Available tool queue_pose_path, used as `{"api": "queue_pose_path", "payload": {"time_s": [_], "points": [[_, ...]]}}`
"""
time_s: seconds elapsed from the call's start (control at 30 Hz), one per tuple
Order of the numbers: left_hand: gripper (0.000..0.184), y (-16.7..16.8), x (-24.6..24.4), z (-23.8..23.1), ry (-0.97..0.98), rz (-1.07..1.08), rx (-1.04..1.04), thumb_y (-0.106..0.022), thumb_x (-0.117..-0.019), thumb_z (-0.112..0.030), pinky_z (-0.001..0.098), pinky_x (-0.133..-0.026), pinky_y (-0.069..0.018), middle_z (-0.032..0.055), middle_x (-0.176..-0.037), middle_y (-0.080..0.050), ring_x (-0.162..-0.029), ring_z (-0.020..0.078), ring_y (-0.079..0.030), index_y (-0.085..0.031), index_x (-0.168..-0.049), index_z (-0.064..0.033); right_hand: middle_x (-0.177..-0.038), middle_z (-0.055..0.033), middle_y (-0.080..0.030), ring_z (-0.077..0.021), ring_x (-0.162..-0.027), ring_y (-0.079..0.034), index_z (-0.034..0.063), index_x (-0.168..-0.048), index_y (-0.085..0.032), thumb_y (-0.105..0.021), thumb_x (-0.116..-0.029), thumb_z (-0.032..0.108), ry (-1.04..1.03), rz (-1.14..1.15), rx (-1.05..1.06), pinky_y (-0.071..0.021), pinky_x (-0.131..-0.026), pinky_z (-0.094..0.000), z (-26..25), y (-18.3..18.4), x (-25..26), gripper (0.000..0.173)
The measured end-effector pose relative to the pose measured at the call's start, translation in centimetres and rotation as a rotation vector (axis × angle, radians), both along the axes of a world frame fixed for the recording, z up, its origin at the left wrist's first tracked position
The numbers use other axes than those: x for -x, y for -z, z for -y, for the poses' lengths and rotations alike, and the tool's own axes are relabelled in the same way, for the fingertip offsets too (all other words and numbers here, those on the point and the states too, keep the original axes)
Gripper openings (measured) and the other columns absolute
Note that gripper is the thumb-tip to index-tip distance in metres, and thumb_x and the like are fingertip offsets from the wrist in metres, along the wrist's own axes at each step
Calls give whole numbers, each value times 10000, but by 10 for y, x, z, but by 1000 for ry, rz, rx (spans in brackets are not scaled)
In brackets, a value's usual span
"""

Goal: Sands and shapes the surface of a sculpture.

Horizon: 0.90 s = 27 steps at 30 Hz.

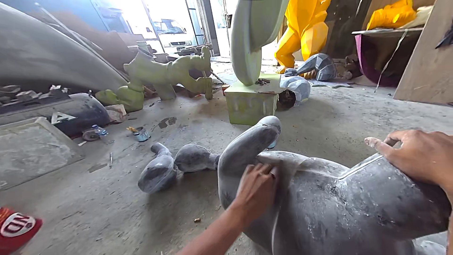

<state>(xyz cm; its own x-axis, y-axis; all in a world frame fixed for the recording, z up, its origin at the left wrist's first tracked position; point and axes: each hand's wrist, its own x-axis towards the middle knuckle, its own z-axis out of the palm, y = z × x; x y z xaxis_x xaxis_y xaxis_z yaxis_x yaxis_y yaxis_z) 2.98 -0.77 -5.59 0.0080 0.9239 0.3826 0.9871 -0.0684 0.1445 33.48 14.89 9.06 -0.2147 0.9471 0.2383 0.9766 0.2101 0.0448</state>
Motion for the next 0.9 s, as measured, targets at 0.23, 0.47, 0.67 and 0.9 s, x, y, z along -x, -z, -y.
{"api": "queue_pose_path", "payload": {"time_s": [0.23, 0.47, 0.67, 0.9], "points": [[414, -4, 3, -26, -19, 21, 139, -369, -1079, -340, 441, -1107, -448, 3, -1291, -691, -1257, 174, -613, -685, -1291, -178, -707, -172, -660, -407, -754, -676, 170, -756, -675, -442, -978, 696, -10, 26, -19, -473, -615, -623, 6, 2, 2, 617], [366, -8, 9, -20, 57, -10, 58, -409, -1087, -325, 430, -1049, -495, 18, -1154, -727, -1141, 184, -666, -722, -1160, -148, -699, -168, -656, -409, -751, -677, 162, -762, -666, -420, -968, 725, 4, 43, -36, -474, -624, -624, 10, 1, 4, 648], [515, -10, 4, -19, 189, -92, 87, -487, -1006, -118, 418, -1077, -499, 12, -1347, -655, -1262, 184, -611, -513, -1506, -241, -721, -140, -669, -372, -755, -681, 177, -808, -694, -425, -963, 734, 55, 84, -57, -473, -618, -583, 21, -7, 11, 637], [570, -19, -8, -16, 202, 18, 206, -508, -977, -65, 469, -1064, -509, 76, -1430, -589, -1333, 247, -557, -466, -1537, -162, -706, -152, -656, -385, -744, -674, 165, -778, -677, -428, -969, 723, 58, 67, -51, -464, -605, -587, 20, -5, 12, 640]]}}
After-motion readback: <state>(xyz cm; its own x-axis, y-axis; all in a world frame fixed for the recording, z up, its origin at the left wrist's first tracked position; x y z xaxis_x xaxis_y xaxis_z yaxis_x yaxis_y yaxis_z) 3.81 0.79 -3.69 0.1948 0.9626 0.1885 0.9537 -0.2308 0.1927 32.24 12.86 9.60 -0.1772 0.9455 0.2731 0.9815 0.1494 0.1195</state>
